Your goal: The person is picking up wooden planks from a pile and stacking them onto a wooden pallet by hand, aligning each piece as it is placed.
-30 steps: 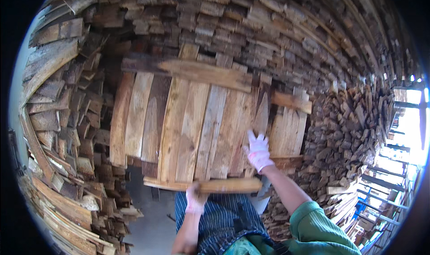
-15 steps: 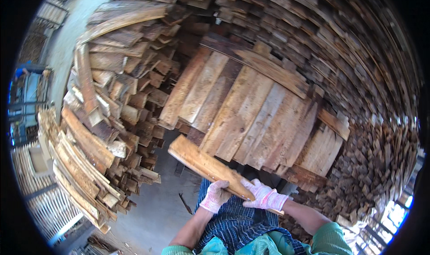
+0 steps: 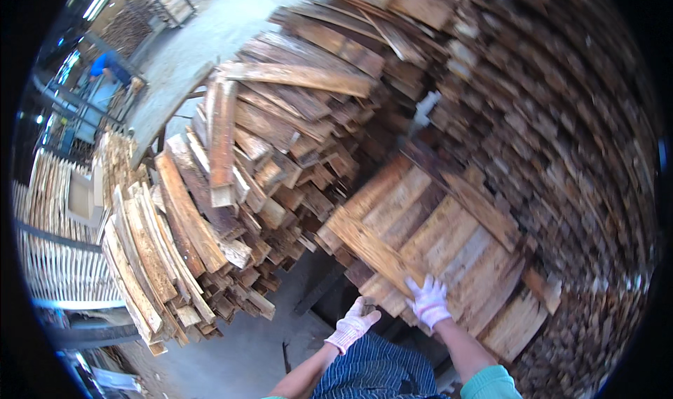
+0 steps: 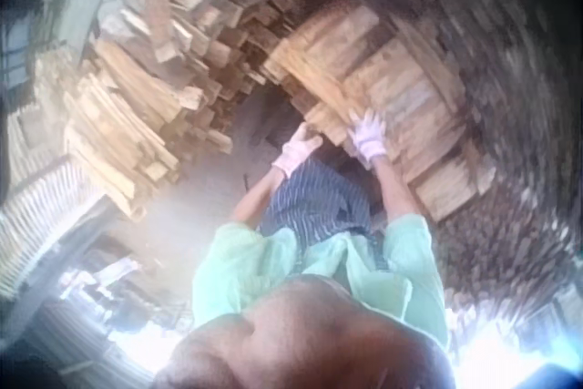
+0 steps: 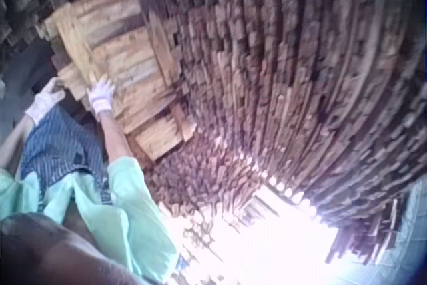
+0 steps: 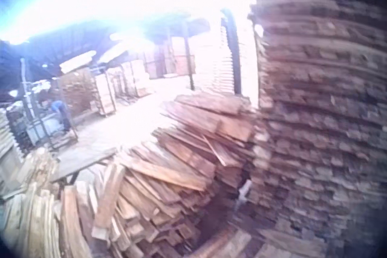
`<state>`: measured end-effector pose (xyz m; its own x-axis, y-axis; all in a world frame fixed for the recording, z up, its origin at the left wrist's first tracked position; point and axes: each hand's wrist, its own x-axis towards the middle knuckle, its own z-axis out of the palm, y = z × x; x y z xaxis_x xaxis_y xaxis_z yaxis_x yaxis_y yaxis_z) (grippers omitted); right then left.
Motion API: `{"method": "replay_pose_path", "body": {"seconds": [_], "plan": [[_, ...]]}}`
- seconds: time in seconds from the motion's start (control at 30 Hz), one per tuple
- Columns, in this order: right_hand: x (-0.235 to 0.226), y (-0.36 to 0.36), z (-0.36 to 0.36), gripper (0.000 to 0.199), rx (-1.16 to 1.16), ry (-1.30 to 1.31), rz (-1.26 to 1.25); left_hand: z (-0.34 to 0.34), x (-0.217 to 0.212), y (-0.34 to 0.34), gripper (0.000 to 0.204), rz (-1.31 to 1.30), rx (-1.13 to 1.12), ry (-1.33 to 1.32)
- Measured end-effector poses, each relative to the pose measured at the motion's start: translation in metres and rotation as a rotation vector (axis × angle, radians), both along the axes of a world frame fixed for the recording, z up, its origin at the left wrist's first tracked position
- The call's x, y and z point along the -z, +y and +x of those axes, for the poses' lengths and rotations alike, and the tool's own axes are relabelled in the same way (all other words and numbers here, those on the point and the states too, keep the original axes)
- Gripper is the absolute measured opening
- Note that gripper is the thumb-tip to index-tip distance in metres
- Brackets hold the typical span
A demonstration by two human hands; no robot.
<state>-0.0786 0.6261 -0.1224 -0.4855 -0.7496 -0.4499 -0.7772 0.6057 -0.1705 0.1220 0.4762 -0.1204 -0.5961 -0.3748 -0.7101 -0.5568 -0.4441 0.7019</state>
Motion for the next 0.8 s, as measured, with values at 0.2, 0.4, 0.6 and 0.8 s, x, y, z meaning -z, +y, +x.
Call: {"method": "replay_pose_path", "body": {"seconds": [0.2, 0.4, 0.6, 0.8], "plan": [[-0.054, -0.041, -0.030, 0.071, -0.054, -0.103, 0.237, -0.069, -0.164, -0.273, 0.046, -1.374, 0.179, -0.014], [-0.082, -0.231, -0.097, 0.052, -0.125, -0.107, -0.343, -0.073, -0.164, -0.489, 0.121, -1.009, -0.021, -0.811], [-0.141, -0.451, -0.247, 0.074, -0.133, 0.241, -0.520, -0.077, -0.144, -0.507, 0.128, -0.841, -0.089, -0.496], [-0.134, -0.572, -0.275, 0.097, 0.031, 0.210, -0.124, -0.069, -0.125, -0.519, 0.133, -0.847, -0.159, -0.447]]}}
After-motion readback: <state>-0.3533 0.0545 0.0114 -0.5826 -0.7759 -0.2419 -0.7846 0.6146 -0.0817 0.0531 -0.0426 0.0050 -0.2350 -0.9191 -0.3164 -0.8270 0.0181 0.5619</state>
